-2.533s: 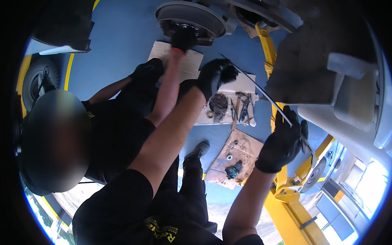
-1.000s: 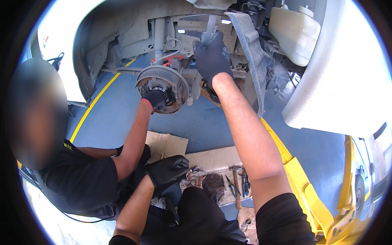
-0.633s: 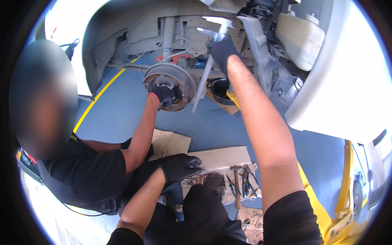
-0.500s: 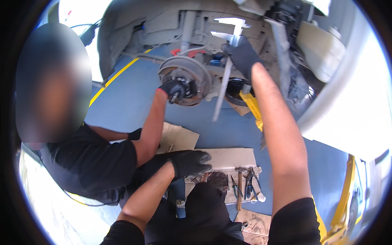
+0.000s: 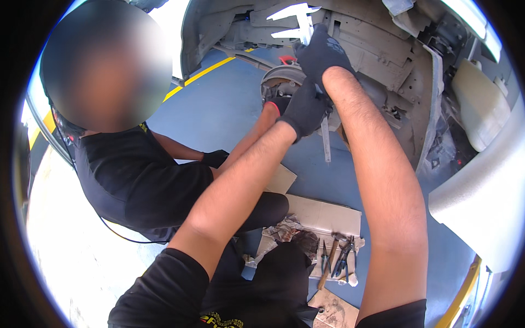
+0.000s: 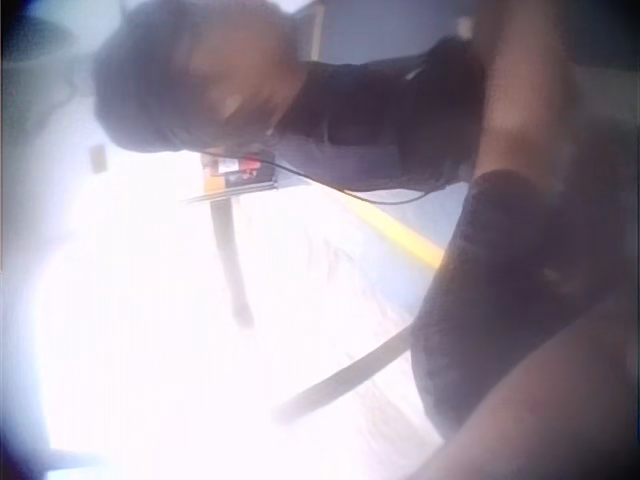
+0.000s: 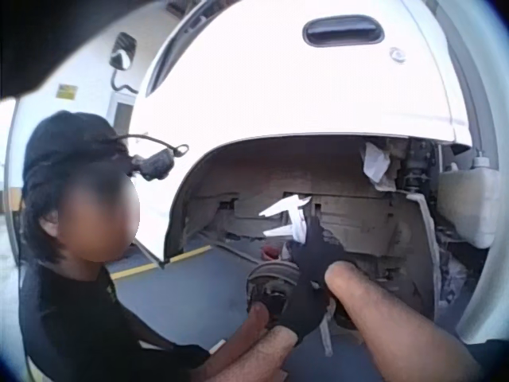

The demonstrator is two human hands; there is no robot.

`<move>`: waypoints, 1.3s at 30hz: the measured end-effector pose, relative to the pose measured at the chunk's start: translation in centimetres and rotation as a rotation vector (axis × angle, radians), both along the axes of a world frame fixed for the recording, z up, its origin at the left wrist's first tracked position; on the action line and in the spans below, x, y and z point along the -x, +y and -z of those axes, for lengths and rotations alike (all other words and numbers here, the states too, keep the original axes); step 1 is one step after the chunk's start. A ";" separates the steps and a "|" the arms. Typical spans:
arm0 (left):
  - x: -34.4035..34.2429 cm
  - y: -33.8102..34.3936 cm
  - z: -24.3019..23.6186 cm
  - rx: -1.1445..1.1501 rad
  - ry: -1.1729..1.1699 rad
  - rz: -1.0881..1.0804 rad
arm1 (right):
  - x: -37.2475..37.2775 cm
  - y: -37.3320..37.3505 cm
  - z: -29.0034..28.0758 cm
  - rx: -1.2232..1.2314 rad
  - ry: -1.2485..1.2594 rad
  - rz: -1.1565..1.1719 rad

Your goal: The person retrieves a spray can and applies lubricant to a vehicle's brake assembly while the vehicle is on a lift. They then use a caliper to measure the brake drum and continue working on the brake components with a wrench.

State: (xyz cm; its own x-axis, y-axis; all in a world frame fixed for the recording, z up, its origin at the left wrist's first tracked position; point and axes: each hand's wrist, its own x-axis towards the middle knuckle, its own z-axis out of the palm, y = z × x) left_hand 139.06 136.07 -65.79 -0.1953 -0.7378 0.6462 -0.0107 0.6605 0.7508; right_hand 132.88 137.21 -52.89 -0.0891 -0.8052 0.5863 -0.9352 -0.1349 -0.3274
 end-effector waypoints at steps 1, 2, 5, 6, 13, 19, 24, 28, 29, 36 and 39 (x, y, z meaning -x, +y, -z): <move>-0.1 -1.6 0.0 0.055 -0.044 -0.065 | 0.2 0.2 -0.3 0.005 -0.025 -0.013; -0.4 -3.6 -0.4 -0.099 -0.023 0.037 | 0.7 0.5 0.0 0.067 -0.056 -0.045; -3.2 -8.6 -1.8 -0.495 0.121 0.304 | 2.1 4.2 3.6 0.134 -0.226 -0.155; -4.7 -10.8 -2.2 -0.565 0.224 0.359 | 1.9 6.6 5.2 0.090 -0.329 -0.219; -11.1 -26.0 -3.3 -0.717 0.583 0.489 | 9.2 20.5 34.3 -0.185 -0.715 -0.062; -11.8 -29.0 -3.1 0.367 -1.340 -0.710 | 11.0 35.1 43.3 -0.346 -1.067 0.203; -16.4 -37.2 -2.6 0.470 -1.702 -0.872 | 11.9 37.8 39.6 -0.389 -1.238 0.325; -16.6 -42.2 -1.1 0.501 -1.705 -0.901 | 10.4 38.4 38.0 -0.372 -1.298 0.367; -16.2 -42.6 -1.1 0.496 -1.655 -0.865 | 10.1 39.3 38.9 -0.376 -1.289 0.379; -16.0 -46.1 1.8 -0.659 0.495 0.380 | 6.6 41.4 40.1 -0.374 -1.391 0.487; -16.7 -47.3 2.5 -0.645 0.387 0.339 | 5.7 41.0 38.4 -0.406 -1.352 0.536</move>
